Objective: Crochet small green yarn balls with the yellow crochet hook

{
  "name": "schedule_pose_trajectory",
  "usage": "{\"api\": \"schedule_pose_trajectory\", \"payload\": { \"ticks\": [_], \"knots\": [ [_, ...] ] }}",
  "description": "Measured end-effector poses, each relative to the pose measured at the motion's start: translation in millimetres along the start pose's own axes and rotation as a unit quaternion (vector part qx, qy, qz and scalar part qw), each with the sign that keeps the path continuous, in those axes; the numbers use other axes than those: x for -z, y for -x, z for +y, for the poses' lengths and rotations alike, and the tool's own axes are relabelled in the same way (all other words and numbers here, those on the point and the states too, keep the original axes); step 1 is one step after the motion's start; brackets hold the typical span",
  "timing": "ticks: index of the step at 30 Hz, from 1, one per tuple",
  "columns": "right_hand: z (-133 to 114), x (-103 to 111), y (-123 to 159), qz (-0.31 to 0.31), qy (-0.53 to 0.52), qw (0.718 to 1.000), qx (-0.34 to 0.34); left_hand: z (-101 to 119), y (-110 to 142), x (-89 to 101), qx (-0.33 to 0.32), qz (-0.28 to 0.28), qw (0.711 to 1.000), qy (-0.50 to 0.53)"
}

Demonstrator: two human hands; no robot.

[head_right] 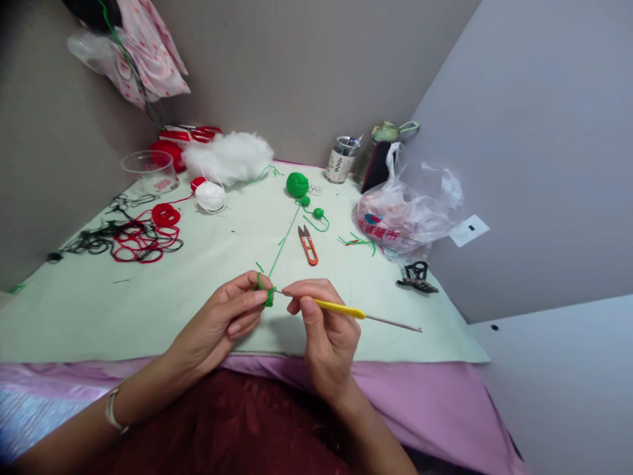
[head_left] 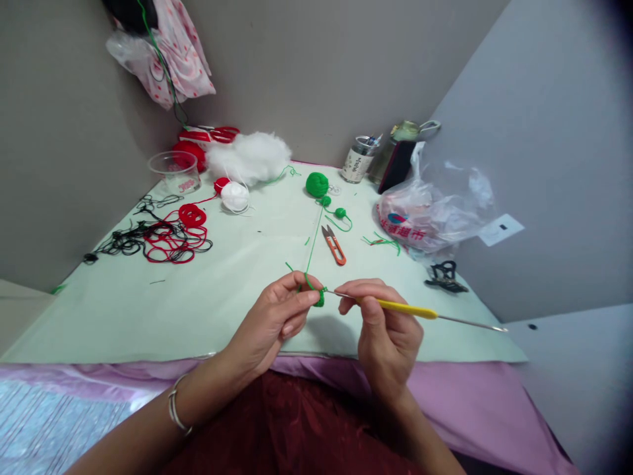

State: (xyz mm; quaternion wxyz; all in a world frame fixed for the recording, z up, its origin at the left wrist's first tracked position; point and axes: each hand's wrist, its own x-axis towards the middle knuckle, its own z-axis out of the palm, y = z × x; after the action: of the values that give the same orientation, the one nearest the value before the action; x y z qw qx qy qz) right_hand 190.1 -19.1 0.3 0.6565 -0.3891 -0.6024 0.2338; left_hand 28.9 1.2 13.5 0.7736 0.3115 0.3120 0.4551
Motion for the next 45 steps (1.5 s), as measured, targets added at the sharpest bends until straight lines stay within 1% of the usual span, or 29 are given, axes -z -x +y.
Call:
{"api": "schedule_pose_trajectory", "payload": {
  "ticks": [4, 8, 14, 17, 20, 22, 24, 27, 30, 32, 34, 37, 40, 42, 43, 44, 45],
  "knots": [
    [-0.2, -0.5, 2.0, -0.014, 0.011, 1.000, -0.010, 0.6, 1.3, -2.0, 0.003, 0.002, 1.000, -0.007],
    [0.8, -2.3, 4.0, -0.028, -0.006, 0.999, -0.024, 0.7, 2.5, -3.9, 0.004, 0.001, 1.000, -0.015],
    [2.5, -5.4, 4.5, -0.045, -0.009, 0.999, -0.012, -2.1, 2.8, -1.9, -0.011, -0.002, 0.999, -0.030],
    [5.6, -5.1, 4.5, -0.027, -0.020, 0.999, -0.039, -3.6, 2.5, 0.2, -0.016, 0.005, 0.999, -0.044],
    [9.3, -4.1, 3.1, 0.004, -0.084, 0.993, -0.088, -4.3, 2.2, 1.1, -0.026, 0.005, 0.998, -0.062],
    [10.3, -3.8, 0.9, 0.013, -0.129, 0.985, -0.115, -4.4, 2.2, 0.8, -0.033, 0.013, 0.997, -0.070],
    [10.1, -3.6, -1.6, 0.010, -0.157, 0.979, -0.132, -4.2, 2.2, 0.2, -0.040, 0.025, 0.996, -0.074],
    [8.8, -2.3, -4.6, -0.001, -0.181, 0.974, -0.140, -3.9, 2.5, 0.2, -0.042, 0.031, 0.996, -0.079],
    [7.1, 1.0, -4.8, -0.017, -0.165, 0.977, -0.137, -3.9, 2.9, 1.7, -0.043, 0.033, 0.995, -0.087],
    [5.0, 4.0, -3.4, -0.033, -0.126, 0.984, -0.122, -4.4, 3.2, 3.1, -0.050, 0.037, 0.993, -0.099],
    [2.1, 6.4, -1.2, -0.050, -0.058, 0.994, -0.084, -5.4, 3.8, 3.9, -0.069, 0.045, 0.989, -0.122],
    [0.1, 7.4, 3.5, -0.074, 0.054, 0.996, 0.020, -7.3, 5.4, 2.6, -0.106, 0.067, 0.978, -0.167],
    [5.2, 5.5, 9.5, -0.096, 0.143, 0.976, 0.130, -8.5, 6.5, -0.9, -0.124, 0.086, 0.973, -0.177],
    [10.9, 4.1, 13.4, -0.098, 0.209, 0.955, 0.187, -8.0, 6.1, -2.3, -0.103, 0.076, 0.982, -0.136],
    [13.3, 3.6, 14.7, -0.091, 0.235, 0.945, 0.207, -7.3, 5.5, -2.3, -0.075, 0.061, 0.990, -0.104],
    [15.0, 3.3, 15.3, -0.082, 0.248, 0.941, 0.215, -6.1, 4.6, -1.8, -0.040, 0.042, 0.996, -0.068],
    [15.6, 3.3, 15.0, -0.073, 0.243, 0.945, 0.206, -4.7, 3.6, -1.0, -0.007, 0.022, 0.999, -0.034]
  ]
}}
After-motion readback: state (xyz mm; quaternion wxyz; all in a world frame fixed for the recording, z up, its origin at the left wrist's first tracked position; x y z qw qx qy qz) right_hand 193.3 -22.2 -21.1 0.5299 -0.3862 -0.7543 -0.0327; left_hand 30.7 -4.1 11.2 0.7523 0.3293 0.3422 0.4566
